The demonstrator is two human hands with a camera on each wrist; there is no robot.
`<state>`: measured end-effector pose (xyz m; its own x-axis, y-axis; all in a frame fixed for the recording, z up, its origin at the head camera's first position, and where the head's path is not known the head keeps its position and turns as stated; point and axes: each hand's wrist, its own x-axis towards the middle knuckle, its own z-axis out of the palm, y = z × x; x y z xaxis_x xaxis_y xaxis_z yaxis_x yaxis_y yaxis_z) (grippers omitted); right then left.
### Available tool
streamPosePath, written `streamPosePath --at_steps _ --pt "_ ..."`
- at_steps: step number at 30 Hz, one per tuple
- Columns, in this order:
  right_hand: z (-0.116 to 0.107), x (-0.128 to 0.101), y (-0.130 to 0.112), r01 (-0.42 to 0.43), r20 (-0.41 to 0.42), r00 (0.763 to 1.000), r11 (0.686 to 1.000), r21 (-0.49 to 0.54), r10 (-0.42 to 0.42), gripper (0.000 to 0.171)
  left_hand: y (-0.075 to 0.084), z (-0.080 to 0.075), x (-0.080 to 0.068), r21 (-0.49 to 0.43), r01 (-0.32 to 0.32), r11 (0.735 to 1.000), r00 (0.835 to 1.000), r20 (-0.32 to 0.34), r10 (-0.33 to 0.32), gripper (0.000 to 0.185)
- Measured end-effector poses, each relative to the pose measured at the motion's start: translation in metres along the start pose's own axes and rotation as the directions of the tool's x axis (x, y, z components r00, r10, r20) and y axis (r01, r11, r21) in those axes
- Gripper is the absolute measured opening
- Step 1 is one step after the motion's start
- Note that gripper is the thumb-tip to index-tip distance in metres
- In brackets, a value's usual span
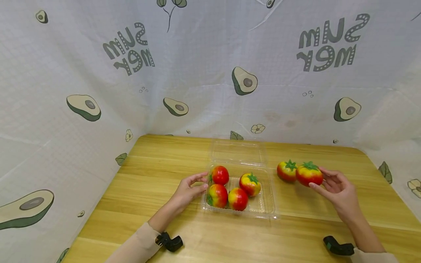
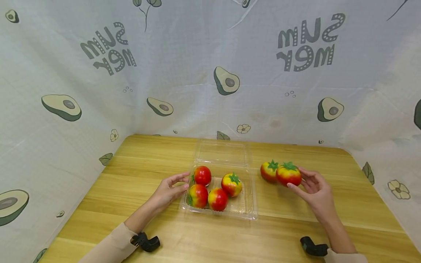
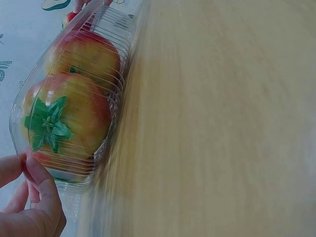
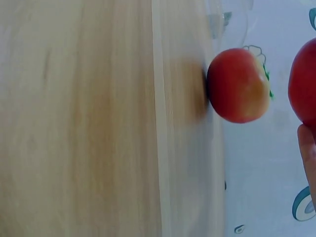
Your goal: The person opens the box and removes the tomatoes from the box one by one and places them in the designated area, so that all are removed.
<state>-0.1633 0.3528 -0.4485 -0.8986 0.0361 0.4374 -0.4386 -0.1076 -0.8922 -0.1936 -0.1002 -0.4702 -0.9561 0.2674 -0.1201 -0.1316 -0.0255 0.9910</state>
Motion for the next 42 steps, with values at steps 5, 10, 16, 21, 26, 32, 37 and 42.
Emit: streamPosePath --at_steps 5,10,16,21,26,32,37,42 --pt "-0.005 0.0 0.002 -0.013 -0.014 1.0 1.0 0.02 0.013 0.051 0.0 0.0 -0.001 -0.006 0.005 1.0 1.0 0.0 -0.005 0.048" --pt "-0.01 -0.001 0.003 -0.042 -0.025 0.999 0.999 -0.002 0.042 0.05 0.0 0.0 -0.001 -0.003 0.006 1.0 1.0 0.0 -0.006 0.048" --pt "-0.016 0.002 0.005 -0.056 -0.028 0.998 0.998 -0.041 0.055 0.048 0.001 0.0 -0.002 -0.007 0.006 1.0 1.0 0.0 -0.006 0.048" --pt "-0.02 0.005 0.007 -0.084 -0.043 0.996 0.994 -0.065 0.082 0.046 0.001 0.0 -0.001 0.004 0.007 1.0 1.0 -0.001 -0.007 0.048" --pt "-0.024 0.007 0.01 -0.105 -0.054 0.993 0.991 -0.079 0.101 0.045 0.002 0.0 -0.001 0.014 0.004 1.0 1.0 -0.001 -0.004 0.047" --pt "-0.028 0.009 0.013 -0.116 -0.052 0.992 0.991 -0.069 0.112 0.044 0.002 0.0 0.0 0.015 -0.002 1.0 1.0 0.005 0.002 0.047" --pt "-0.032 0.011 0.015 -0.143 -0.057 0.989 0.986 -0.084 0.139 0.042 0.002 0.0 0.001 0.011 -0.004 1.0 1.0 0.007 0.004 0.047" --pt "-0.038 0.014 0.019 -0.182 -0.069 0.982 0.98 -0.083 0.177 0.041 0.002 0.0 0.0 0.007 0.002 1.0 1.0 0.005 -0.002 0.047"
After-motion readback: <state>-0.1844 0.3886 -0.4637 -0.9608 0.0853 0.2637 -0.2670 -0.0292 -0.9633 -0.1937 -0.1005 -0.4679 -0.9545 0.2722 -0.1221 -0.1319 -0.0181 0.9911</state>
